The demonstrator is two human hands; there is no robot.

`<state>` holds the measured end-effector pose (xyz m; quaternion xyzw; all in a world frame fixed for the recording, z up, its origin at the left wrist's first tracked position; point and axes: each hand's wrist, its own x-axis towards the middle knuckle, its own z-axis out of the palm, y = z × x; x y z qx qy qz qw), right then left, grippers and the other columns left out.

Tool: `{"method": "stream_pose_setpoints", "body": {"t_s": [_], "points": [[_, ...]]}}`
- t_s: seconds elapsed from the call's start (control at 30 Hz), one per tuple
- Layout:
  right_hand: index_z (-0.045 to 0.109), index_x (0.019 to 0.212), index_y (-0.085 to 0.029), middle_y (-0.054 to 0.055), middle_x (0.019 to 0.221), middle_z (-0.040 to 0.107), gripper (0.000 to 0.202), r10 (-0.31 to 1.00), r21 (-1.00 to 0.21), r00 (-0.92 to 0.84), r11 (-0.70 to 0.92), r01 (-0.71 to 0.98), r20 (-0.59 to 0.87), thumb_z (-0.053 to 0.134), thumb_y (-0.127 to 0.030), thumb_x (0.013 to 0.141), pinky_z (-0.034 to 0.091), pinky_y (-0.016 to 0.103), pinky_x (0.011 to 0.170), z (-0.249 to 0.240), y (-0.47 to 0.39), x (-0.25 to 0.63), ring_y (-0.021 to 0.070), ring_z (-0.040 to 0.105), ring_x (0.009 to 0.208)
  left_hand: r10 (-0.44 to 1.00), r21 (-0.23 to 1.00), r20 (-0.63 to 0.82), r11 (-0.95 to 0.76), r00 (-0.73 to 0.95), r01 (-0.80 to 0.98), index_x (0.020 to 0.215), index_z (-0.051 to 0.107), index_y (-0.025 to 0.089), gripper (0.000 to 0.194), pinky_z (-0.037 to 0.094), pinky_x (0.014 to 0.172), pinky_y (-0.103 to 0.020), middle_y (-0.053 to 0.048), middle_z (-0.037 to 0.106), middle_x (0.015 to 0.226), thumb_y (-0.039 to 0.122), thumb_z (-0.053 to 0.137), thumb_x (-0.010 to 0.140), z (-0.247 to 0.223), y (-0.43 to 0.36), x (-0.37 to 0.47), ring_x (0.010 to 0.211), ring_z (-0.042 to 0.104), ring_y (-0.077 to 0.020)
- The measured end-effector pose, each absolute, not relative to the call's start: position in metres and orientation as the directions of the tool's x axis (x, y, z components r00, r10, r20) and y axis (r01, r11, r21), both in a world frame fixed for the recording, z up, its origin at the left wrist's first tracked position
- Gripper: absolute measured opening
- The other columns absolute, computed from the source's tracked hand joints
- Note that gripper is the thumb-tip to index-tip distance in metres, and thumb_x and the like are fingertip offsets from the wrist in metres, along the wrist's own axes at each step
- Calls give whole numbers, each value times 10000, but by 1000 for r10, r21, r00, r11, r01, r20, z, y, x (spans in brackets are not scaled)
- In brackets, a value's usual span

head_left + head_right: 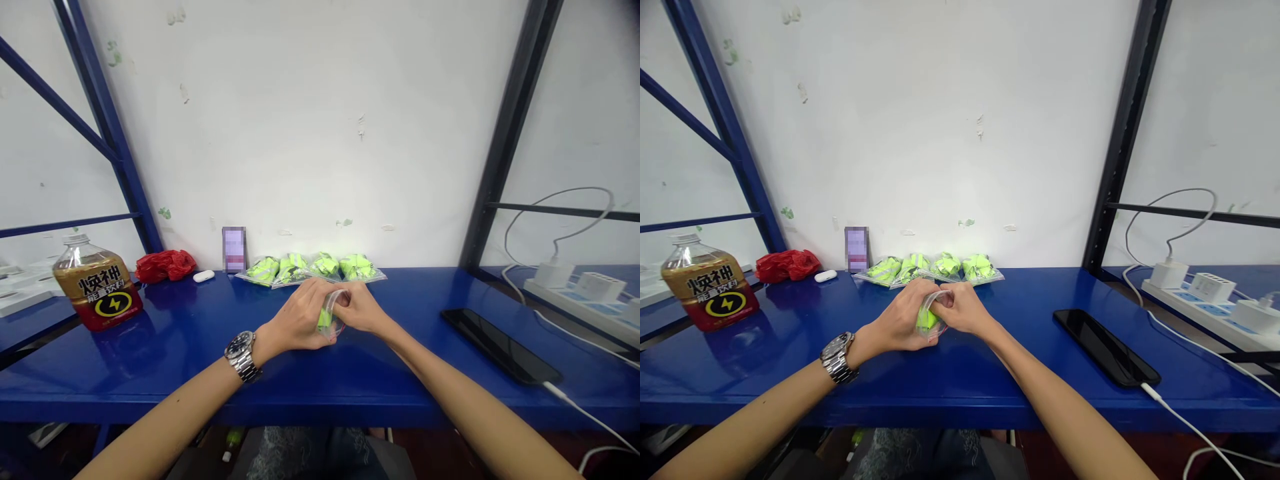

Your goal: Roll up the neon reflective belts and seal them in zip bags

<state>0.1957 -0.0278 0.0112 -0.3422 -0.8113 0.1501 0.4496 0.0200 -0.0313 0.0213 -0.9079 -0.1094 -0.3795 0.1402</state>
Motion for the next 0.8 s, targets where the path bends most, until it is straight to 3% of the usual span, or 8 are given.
{"method": "stream_pose_setpoints", "body": {"t_s": [0.23,0.53,0.7,0.8], "points": [[251,487,-203,-59,496,221,296,665,-544,-302,739,398,683,476,-261,670,207,222,469,3,-33,183,68,205,492,71,-246,704,-909,707,336,1232,350,162,532,481,798,-421,-112,545,1005,252,554,748,16,-35,20,907,544,-257],[250,453,-201,-34,530,186,222,732,-590,-176,647,483,659,424,-242,584,179,239,468,1,-29,176,71,208,490,142,-244,684,-880,716,408,1193,352,134,547,471,791,-466,-132,500,1031,231,571,700,15,-39,29,916,485,-278],[359,477,-181,-43,505,277,218,737,-598,-199,651,468,646,482,-240,646,248,222,480,6,-25,183,74,290,494,154,-233,661,-889,735,395,1321,287,134,699,418,920,-533,-158,472,1154,234,588,699,15,-35,26,1067,449,-322],[399,488,-181,-50,470,326,302,793,-655,-177,587,475,582,575,-312,695,280,208,444,14,-25,192,74,340,457,171,-211,669,-890,724,405,1408,199,141,857,375,985,-563,-191,380,1277,266,633,679,23,-33,17,1197,378,-358]]}}
